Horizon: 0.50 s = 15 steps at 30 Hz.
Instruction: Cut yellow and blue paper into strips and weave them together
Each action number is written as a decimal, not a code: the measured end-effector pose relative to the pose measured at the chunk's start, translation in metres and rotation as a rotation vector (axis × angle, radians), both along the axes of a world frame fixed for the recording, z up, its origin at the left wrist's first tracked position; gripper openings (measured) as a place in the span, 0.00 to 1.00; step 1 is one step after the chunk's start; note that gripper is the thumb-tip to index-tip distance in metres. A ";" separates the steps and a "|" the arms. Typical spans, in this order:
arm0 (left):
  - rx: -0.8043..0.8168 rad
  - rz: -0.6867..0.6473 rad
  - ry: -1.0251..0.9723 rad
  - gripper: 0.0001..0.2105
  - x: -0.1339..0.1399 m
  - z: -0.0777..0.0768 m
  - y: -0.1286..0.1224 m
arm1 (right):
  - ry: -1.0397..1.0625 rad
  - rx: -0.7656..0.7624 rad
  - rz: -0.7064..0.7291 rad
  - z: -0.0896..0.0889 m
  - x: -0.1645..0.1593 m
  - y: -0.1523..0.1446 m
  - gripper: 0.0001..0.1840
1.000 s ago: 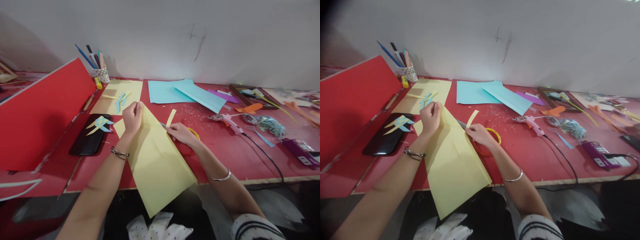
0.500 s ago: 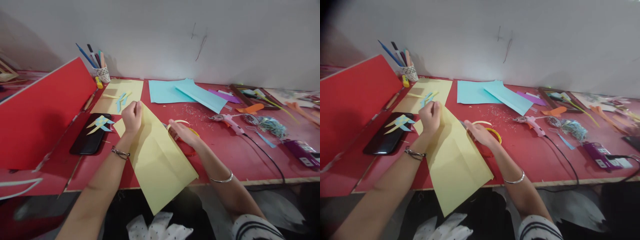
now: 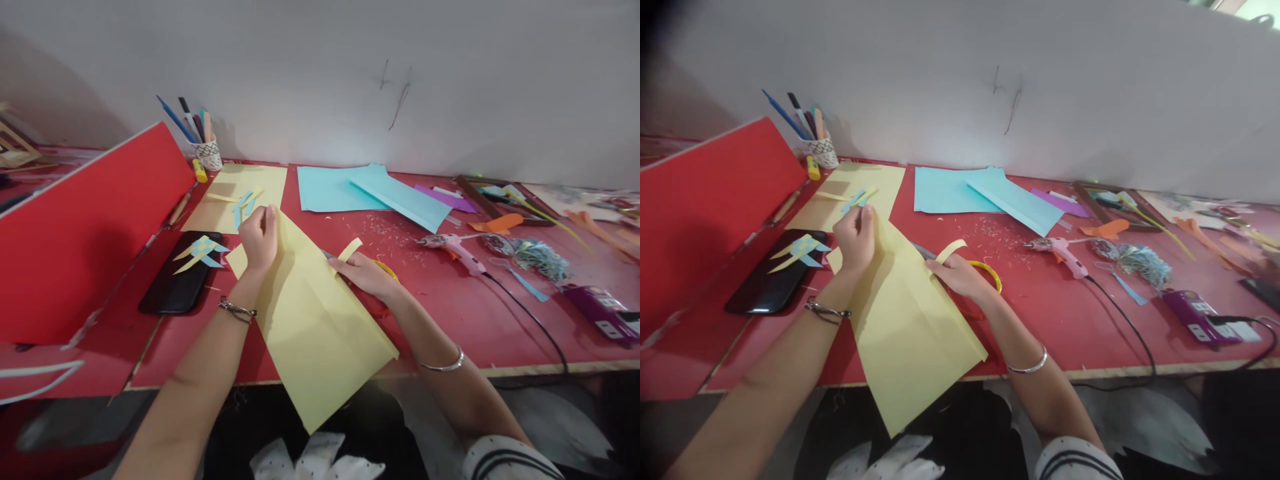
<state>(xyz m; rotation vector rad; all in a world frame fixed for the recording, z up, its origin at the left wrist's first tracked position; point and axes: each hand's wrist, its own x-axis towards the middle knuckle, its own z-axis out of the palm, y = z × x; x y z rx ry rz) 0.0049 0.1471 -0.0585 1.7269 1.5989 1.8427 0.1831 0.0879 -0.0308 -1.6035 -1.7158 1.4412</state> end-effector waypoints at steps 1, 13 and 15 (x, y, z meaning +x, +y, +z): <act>0.008 0.001 -0.003 0.19 -0.001 0.000 0.001 | 0.001 -0.014 -0.012 -0.001 0.000 0.000 0.18; 0.077 0.099 -0.016 0.17 -0.012 -0.003 0.007 | -0.243 0.021 0.244 -0.003 0.026 0.011 0.19; 0.076 0.096 -0.006 0.17 -0.012 -0.003 0.008 | -0.241 -0.014 0.184 -0.002 0.028 0.012 0.21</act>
